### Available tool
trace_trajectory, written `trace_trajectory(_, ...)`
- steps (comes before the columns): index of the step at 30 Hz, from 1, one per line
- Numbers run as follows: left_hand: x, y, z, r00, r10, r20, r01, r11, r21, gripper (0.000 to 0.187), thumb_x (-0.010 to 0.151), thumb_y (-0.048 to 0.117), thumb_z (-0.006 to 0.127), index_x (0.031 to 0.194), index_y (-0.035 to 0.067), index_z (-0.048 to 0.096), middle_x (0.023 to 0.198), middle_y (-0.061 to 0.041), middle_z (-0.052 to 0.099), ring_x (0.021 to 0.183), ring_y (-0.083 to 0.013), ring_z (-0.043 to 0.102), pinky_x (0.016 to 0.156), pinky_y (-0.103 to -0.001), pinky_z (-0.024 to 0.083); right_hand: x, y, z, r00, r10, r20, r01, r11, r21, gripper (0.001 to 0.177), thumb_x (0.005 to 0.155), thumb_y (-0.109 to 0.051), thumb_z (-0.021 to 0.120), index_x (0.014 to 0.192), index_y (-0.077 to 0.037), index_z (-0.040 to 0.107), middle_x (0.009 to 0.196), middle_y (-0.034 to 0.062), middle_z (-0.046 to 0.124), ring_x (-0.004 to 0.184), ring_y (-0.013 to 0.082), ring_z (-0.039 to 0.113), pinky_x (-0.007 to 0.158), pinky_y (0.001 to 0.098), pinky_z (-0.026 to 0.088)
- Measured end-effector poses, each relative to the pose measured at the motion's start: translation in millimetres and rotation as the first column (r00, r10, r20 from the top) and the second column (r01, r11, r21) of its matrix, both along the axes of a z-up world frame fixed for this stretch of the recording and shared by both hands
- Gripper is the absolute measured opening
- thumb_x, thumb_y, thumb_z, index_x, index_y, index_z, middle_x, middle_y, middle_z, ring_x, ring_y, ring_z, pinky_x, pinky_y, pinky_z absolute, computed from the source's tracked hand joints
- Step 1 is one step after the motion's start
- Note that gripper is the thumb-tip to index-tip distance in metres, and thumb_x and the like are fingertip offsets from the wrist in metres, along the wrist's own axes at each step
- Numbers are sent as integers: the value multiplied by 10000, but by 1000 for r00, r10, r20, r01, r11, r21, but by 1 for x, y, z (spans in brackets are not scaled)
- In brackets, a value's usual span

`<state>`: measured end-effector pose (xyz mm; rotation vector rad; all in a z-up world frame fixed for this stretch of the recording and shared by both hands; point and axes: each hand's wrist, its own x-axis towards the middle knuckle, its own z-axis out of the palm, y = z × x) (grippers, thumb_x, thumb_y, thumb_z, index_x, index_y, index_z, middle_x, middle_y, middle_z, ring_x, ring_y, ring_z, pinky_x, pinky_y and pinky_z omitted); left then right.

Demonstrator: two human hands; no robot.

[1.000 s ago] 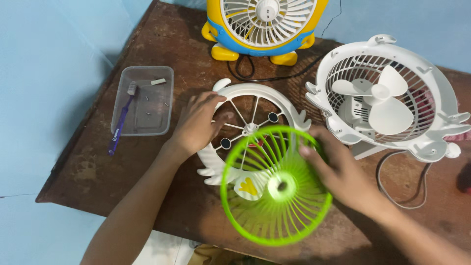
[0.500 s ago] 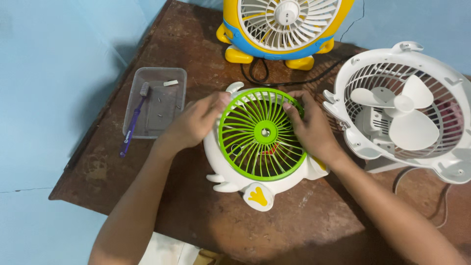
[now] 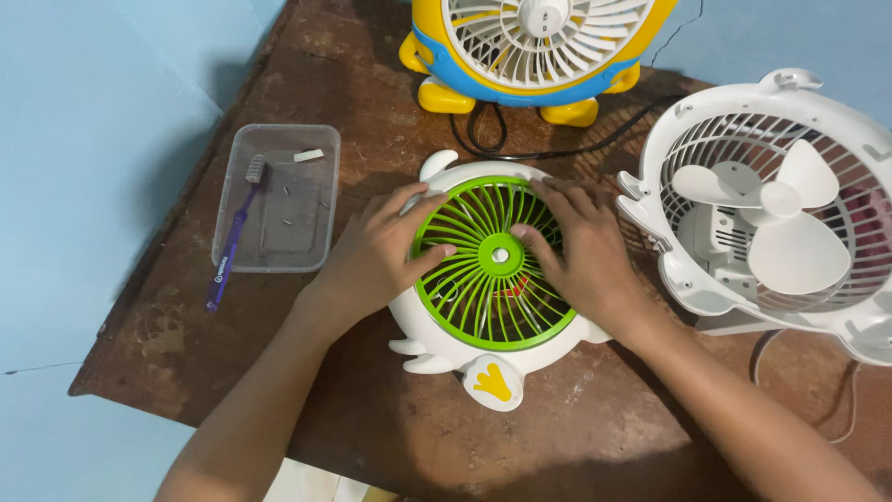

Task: The person assembles a white, rabbit-shaped electric fan on a wooden table. They place the green fan blade onto the motor hub, secure it with a white cap, attach the front and rear grilles, and fasten the assembly with screws using a screwdriver. A yellow Minion-shaped fan sits nearby.

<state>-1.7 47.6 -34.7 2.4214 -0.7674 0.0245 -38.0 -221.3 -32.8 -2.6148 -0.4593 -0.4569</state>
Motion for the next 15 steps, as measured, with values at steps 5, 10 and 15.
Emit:
trace_trajectory(5, -8, -7, -2, 981, -87, 176, 97, 994, -50, 555, 945, 403, 697, 1421, 135, 603, 1543, -131, 492, 1429, -366, 443, 1177, -573, 326, 2, -1, -6, 996, 6, -89, -3, 999, 34, 581, 910, -293, 757, 1378, 6, 585, 1404, 242, 551, 1271, 446, 527, 1055, 522, 431)
trace_trajectory(10, -15, -25, -8, 974, -167, 154, 168, 986, 6, 707, 914, 568, 662, 1456, 127, 555, 1568, -150, 443, 1486, -386, 336, 1201, -622, 202, 3, -1, -11, 996, -2, -88, 1, 1000, -10, 583, 918, -285, 740, 1394, 0, 560, 1409, 247, 523, 1264, 466, 513, 1047, 540, 427)
trace_trajectory(15, -18, -29, -13, 971, -188, 147, 176, 980, 90, 721, 939, 596, 614, 1476, 121, 533, 1581, -165, 412, 1502, -406, 273, 1190, -637, 162, 1, 2, -16, 996, -21, -85, 13, 996, -92, 589, 960, -293, 688, 1434, 5, 503, 1435, 264, 495, 1257, 488, 481, 1046, 549, 423)
